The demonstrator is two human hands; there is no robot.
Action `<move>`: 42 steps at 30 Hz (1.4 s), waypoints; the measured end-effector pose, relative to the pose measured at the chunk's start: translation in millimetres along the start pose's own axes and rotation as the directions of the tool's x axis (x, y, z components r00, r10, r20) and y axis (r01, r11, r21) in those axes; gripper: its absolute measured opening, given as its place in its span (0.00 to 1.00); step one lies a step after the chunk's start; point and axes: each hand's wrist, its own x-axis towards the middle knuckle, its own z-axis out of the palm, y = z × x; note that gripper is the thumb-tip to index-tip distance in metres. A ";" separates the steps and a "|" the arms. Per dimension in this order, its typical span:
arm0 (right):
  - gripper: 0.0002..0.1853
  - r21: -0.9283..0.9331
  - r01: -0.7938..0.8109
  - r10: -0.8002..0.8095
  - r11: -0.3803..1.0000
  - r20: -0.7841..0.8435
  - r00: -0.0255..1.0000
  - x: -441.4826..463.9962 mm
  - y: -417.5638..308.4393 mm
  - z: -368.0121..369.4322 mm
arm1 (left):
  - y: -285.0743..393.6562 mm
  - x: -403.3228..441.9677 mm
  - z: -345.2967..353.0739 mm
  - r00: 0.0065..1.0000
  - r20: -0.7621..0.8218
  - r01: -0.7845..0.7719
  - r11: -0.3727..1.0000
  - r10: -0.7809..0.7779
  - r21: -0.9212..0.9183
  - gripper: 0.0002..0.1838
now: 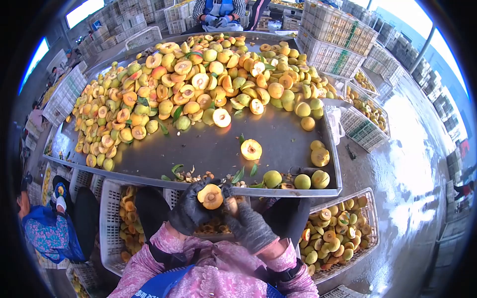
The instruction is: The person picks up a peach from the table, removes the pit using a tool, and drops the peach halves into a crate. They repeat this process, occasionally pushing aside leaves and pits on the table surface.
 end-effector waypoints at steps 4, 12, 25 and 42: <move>0.12 -0.277 0.032 -0.013 0.960 0.073 0.997 -5.2 5.0 8.4 | 0.6 -2.5 3.6 0.996 -0.041 -0.075 0.993 0.079 0.089 0.20; 0.17 -0.366 0.071 -0.041 0.928 0.087 0.995 -3.5 20.4 18.8 | -4.6 -5.3 -0.9 0.990 0.055 -0.137 0.976 0.129 0.170 0.20; 0.32 -0.522 0.210 -0.129 0.827 0.188 0.974 1.4 21.1 23.9 | -24.4 -12.9 10.3 0.999 -0.053 -0.001 0.992 -0.006 -0.128 0.18; 0.23 -0.683 0.516 -0.393 0.517 0.346 0.852 9.8 58.1 49.1 | -55.4 -19.0 25.9 0.939 -0.262 0.113 0.920 -0.222 -0.375 0.13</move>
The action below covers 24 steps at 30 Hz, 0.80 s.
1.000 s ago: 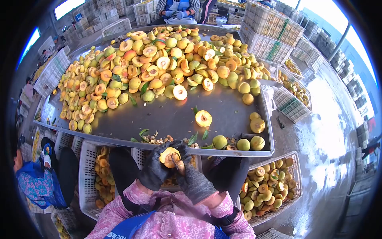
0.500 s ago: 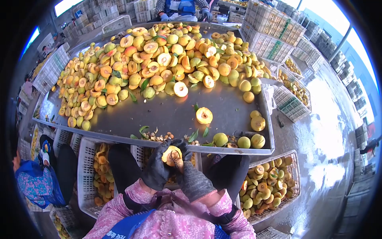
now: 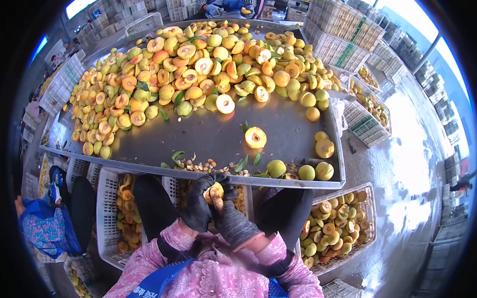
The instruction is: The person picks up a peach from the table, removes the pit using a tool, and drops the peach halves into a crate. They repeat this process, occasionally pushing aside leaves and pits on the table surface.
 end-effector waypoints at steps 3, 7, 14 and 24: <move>0.21 -0.105 0.117 -0.093 0.988 0.211 0.973 -4.6 0.9 -18.6 | -3.8 3.1 -12.4 0.989 0.113 -0.116 0.973 0.096 0.197 0.12; 0.13 0.223 -0.171 0.111 0.960 0.259 0.960 -14.6 2.3 -1.0 | -2.6 6.8 -31.8 0.907 0.380 -0.356 0.810 0.180 0.465 0.13; 0.13 -0.045 0.096 -0.080 0.994 0.277 0.957 -10.7 5.1 3.4 | 8.9 -2.2 -18.9 0.968 0.157 -0.246 0.881 0.198 0.405 0.13; 0.07 0.473 -0.513 0.366 0.716 0.371 0.853 -3.9 -5.2 24.7 | 6.7 -5.4 -4.6 0.973 -0.151 0.122 0.941 -0.176 -0.315 0.12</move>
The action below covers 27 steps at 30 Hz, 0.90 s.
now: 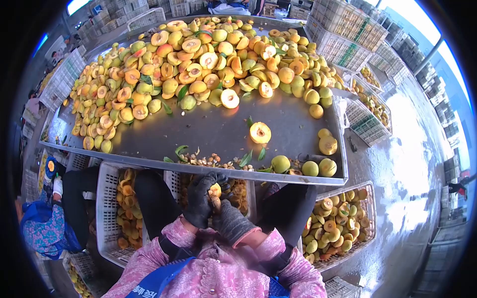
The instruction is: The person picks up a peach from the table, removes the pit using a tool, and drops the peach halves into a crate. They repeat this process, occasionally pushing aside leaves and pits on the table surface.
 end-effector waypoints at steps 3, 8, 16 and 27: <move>0.08 0.010 -0.037 0.036 0.999 0.077 0.996 1.3 3.5 0.7 | -9.5 2.0 -11.1 1.000 0.017 0.006 1.000 -0.006 -0.010 0.12; 0.10 -0.115 -0.073 0.082 0.991 0.079 0.993 -0.4 -17.3 -9.7 | -7.6 2.6 -16.3 0.995 0.083 -0.078 0.973 0.061 0.217 0.13; 0.12 0.001 0.178 -0.173 0.984 0.225 0.959 2.6 -22.2 -29.1 | 3.3 9.1 -26.8 0.972 0.233 -0.026 0.976 -0.026 0.216 0.15; 0.18 0.805 -0.449 0.148 0.387 0.427 0.892 -11.7 -21.5 -22.0 | -16.3 4.5 -37.9 0.957 0.283 0.030 0.992 -0.063 0.120 0.16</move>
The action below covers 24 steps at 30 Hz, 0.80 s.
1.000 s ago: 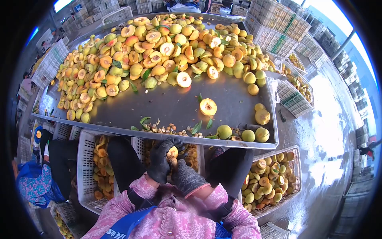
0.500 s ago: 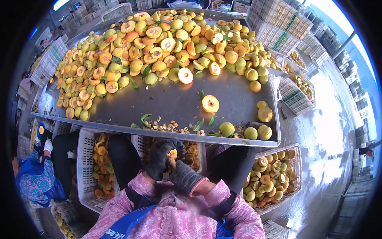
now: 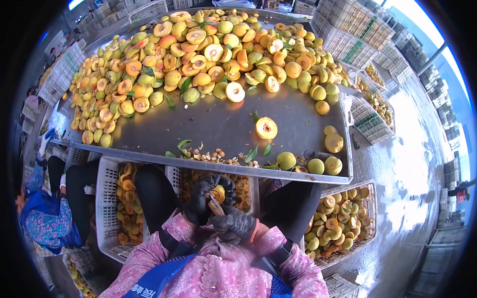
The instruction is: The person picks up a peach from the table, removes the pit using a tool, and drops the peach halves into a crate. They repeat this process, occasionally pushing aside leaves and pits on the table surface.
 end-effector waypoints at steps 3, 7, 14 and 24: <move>0.18 0.058 -0.039 0.038 0.998 0.009 0.999 -9.4 -13.1 8.1 | 16.3 0.1 10.5 0.997 -0.062 0.038 0.974 -0.053 -0.223 0.14; 0.16 0.068 0.008 -0.010 0.998 0.027 1.000 -22.5 -17.2 7.9 | 34.4 -19.8 -5.7 0.921 -0.047 -0.283 0.750 0.386 0.598 0.20; 0.16 -0.909 0.174 -0.292 0.379 0.061 0.955 51.8 61.3 -63.0 | 114.1 -46.8 -87.7 0.773 -0.378 -0.260 0.797 0.510 0.544 0.16; 0.25 -0.960 -0.077 -0.094 0.271 -0.106 0.990 61.7 83.3 -94.6 | 150.2 -17.5 -168.0 0.621 -0.368 -0.063 0.512 0.692 0.857 0.15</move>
